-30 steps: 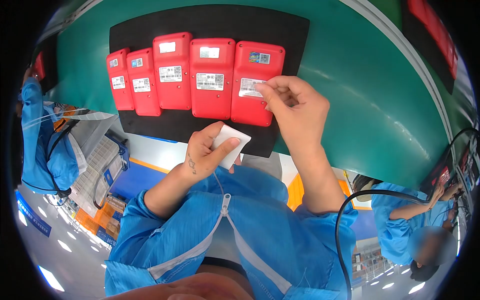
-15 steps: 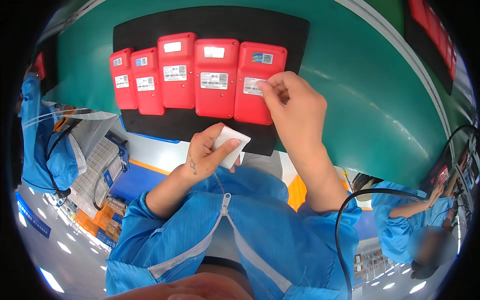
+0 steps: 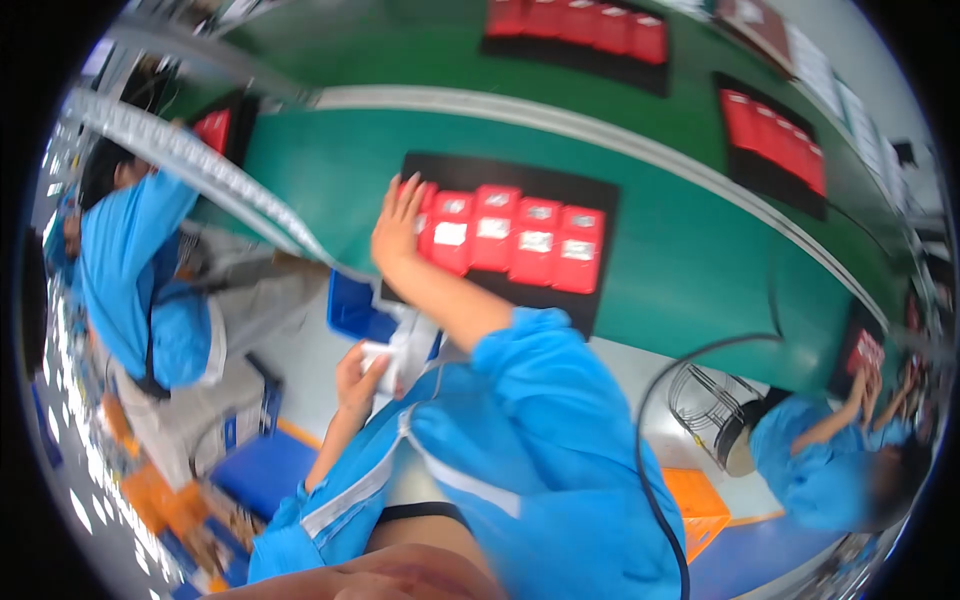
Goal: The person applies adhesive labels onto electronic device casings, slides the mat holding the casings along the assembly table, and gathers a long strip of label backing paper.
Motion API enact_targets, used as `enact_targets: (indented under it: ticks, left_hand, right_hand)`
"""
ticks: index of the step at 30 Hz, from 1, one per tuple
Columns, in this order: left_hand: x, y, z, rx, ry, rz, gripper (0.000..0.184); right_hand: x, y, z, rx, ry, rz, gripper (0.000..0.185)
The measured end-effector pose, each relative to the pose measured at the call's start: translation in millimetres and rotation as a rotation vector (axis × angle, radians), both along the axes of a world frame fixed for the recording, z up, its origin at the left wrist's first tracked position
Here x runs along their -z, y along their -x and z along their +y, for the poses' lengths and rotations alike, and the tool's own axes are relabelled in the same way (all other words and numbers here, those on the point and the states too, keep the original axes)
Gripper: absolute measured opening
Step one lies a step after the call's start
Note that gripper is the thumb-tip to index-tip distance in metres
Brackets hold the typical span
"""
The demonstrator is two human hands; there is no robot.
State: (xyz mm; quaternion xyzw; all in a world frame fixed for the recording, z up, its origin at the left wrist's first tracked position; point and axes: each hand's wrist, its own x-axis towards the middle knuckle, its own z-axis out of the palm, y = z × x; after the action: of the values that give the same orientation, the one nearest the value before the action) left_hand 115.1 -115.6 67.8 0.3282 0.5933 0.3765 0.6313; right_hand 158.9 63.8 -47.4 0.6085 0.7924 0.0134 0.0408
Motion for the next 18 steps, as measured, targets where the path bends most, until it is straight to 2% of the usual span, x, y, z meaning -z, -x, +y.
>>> enact_targets:
  ticks: [1,4,6,7,12,18]
  left_hand:
    - [1.3,8.6,-3.9,-0.016,-0.028,0.042,0.014]
    - [-7.3,12.1,-0.7,-0.046,-0.079,0.062,0.011]
    - [-13.6,4.8,7.0,0.002,-0.15,0.052,0.013]
    - [-17.4,-2.9,10.0,0.022,-0.166,0.066,0.013]
    - [-23.8,-51.4,29.5,0.107,-0.143,0.085,0.017]
    - [-21.3,-143.6,49.3,0.156,-0.171,0.072,0.018]
  right_hand:
    - [-1.5,2.5,0.7,0.018,0.036,-0.052,0.051]
    - [-4.8,-20.1,-2.1,-0.053,0.098,0.076,0.041]
    - [-10.9,-62.7,-6.1,-0.005,0.138,-0.016,0.046]
    - [-3.9,-90.3,-10.8,0.028,0.072,-0.038,0.046]
    - [15.8,-293.6,-50.6,0.121,-0.031,-0.088,0.052]
    - [32.6,-546.2,-113.5,0.242,-0.132,0.011,0.05]
